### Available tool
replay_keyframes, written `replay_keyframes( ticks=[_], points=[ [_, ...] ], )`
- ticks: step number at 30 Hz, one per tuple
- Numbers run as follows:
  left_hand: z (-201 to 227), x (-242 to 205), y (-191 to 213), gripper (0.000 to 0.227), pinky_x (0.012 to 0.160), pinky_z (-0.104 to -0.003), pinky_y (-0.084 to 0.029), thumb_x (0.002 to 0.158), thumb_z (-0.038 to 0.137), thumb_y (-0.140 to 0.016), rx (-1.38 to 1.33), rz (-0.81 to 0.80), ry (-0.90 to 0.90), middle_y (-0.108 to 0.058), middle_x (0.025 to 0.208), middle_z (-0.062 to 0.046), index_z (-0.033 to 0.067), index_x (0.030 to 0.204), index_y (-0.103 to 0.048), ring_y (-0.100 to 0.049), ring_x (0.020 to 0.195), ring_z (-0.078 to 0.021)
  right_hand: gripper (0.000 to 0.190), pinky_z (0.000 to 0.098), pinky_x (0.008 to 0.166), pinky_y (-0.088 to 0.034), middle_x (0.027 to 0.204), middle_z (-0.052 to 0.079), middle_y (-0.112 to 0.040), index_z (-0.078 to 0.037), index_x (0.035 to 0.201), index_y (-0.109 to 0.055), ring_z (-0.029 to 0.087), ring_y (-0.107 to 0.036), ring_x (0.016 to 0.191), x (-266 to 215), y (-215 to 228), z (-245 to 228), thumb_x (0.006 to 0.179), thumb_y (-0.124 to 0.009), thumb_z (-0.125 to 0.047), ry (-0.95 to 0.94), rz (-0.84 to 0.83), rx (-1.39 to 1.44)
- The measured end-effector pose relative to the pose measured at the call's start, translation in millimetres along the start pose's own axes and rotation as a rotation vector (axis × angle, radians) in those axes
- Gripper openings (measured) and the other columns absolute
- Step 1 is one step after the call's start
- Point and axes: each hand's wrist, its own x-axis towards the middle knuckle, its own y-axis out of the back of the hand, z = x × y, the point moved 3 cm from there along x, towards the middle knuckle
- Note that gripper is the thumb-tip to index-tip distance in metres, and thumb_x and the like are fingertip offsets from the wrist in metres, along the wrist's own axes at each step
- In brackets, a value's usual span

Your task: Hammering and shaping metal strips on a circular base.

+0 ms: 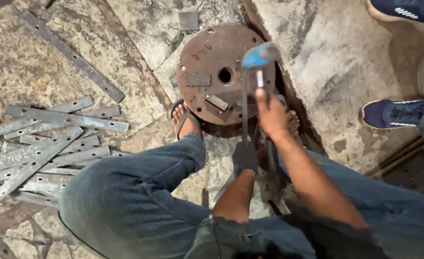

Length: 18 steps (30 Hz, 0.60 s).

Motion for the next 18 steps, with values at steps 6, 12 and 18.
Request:
replay_keyframes(
  ticks=[6,12,18],
  points=[
    [-16.9,0.2,-44.5,0.032,0.080,-0.047,-0.057,0.103,0.030,-0.050,0.101,-0.044,-0.096,-0.063,0.114,-0.018,0.0113,0.127,-0.061,-0.068,0.101,-0.0344,0.061,0.0368,0.058,-0.045,0.071,0.005,-0.058,-0.005,0.094,-0.062,0.014,-0.056,0.063,-24.7,45.9,-76.6,0.110,-0.049,-0.063,0.004,0.031,0.034],
    [17.3,-25.0,33.2,0.032,0.085,-0.049,-0.053,0.106,0.042,-0.055,-0.294,-0.075,0.379,-0.068,0.110,-0.018,0.0110,0.110,-0.063,-0.066,0.103,-0.0385,0.058,0.0322,0.044,-0.041,0.062,0.003,-0.052,-0.007,0.091,-0.054,0.012,-0.051,0.049,-26.6,49.2,-110.8,0.101,-0.047,-0.064,-0.179,0.092,0.353],
    [-12.5,21.5,-45.8,0.022,0.069,-0.047,-0.059,0.094,0.029,-0.053,0.143,0.057,-0.109,-0.066,0.099,-0.020,0.0110,0.098,-0.065,-0.070,0.089,-0.0374,0.058,0.0253,0.047,-0.039,0.068,0.000,-0.050,-0.007,0.092,-0.058,0.008,-0.047,0.054,-9.2,29.0,-32.8,0.109,-0.047,-0.062,-0.276,-0.084,0.195]
  ],
)
